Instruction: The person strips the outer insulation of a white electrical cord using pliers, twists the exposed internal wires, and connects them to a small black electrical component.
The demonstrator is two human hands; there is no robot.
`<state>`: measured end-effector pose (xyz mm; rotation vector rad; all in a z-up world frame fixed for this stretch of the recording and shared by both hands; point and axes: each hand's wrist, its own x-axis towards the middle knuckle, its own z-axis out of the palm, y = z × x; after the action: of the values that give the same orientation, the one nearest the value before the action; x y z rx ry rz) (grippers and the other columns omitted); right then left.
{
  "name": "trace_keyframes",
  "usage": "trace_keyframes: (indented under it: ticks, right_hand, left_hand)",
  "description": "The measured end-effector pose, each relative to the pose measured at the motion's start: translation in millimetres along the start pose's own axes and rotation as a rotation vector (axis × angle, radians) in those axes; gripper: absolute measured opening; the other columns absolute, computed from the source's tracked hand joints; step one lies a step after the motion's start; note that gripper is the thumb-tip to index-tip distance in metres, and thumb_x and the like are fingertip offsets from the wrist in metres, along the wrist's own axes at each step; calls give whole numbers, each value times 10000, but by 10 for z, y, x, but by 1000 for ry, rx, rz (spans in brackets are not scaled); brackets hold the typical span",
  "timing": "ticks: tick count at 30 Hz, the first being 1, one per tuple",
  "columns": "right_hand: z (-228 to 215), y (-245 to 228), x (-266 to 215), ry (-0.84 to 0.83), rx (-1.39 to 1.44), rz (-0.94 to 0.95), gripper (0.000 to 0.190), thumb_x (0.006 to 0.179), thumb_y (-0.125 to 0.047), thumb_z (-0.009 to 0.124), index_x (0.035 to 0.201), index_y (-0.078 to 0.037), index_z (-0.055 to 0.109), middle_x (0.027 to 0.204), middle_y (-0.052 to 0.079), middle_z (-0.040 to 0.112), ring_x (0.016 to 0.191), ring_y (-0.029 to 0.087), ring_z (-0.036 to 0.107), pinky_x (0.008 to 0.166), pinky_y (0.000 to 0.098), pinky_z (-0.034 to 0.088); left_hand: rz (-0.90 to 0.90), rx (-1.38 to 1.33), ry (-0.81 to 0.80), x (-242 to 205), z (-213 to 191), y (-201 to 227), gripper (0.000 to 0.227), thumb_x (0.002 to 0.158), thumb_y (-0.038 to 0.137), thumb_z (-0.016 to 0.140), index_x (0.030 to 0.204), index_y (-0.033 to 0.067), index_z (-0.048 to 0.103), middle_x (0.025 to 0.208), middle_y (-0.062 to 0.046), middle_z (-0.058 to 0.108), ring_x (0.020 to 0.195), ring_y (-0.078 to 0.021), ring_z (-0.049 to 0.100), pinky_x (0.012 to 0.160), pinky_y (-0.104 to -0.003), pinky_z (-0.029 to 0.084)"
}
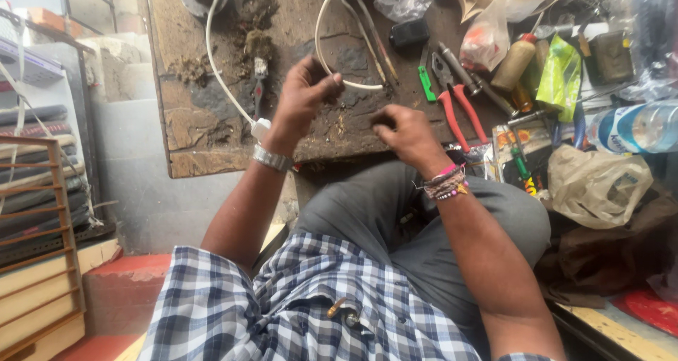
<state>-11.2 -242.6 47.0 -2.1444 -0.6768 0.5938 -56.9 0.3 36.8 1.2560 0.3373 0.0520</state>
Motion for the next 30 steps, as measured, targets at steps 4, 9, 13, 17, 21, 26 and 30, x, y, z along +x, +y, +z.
trace_keyframes:
  ticks: [4,9,13,17,21,26,30]
  right_hand:
    - [-80,-100,77,227,816,161,252,937,-116,748,1145,5,672,934,75,744,802,138,718,655,271,602]
    - [-25,-2,145,488,1114,131,159,968,-106,738,1052,11,669,881,76,742,732,153,721,599,277,591]
    - [-91,15,149,558,1002,-18,129,984,-85,728,1058,16,698,910,63,734,763,138,726,654,278,617]
    - [-243,-126,156,575,808,-124,150,1016,-91,686,1111,23,709,929,59,736,780,124,721,696,277,636]
    - [-328,-249,71,471,856,-221,186,1040,-98,678,1172,31,703,982,62,741,851,119,721,760,282,629]
    - [-478,-337,2,452,743,-203,178,1035,-108,694,1172,-1,735,1007,40,758,873,87,690,739,226,545]
    - [-493,-333,-1,462,660,-190,157,1044,-117,718,1155,-12,755,991,19,748,807,56,613,685,205,478]
  left_hand:
    - [98,-161,36,-67,349,-214,191,955,92,722,1074,12,594,896,-86,708,767,-148,679,684,-292,596]
    - [129,-162,54,-212,694,-325,213,963,112,709,1087,0,576,922,-113,737,787,-161,714,714,-297,620]
    - [-119,123,45,-359,821,-4,202,968,207,685,1050,45,597,861,-120,735,711,-159,705,629,-291,587]
    - [193,1015,90,-499,867,501,257,1020,300,712,936,63,660,758,-105,725,665,-207,677,630,-358,539]
    - [1305,1214,202,-550,917,852,279,896,225,715,1079,38,617,972,-128,739,942,-306,716,813,-424,554]
    - [708,1068,-209,-208,1007,839,224,945,107,678,1148,12,681,902,-116,754,803,-285,719,772,-469,529]
    - [573,923,-230,-98,926,683,98,992,107,668,1067,60,709,925,-99,764,812,-245,744,719,-398,578]
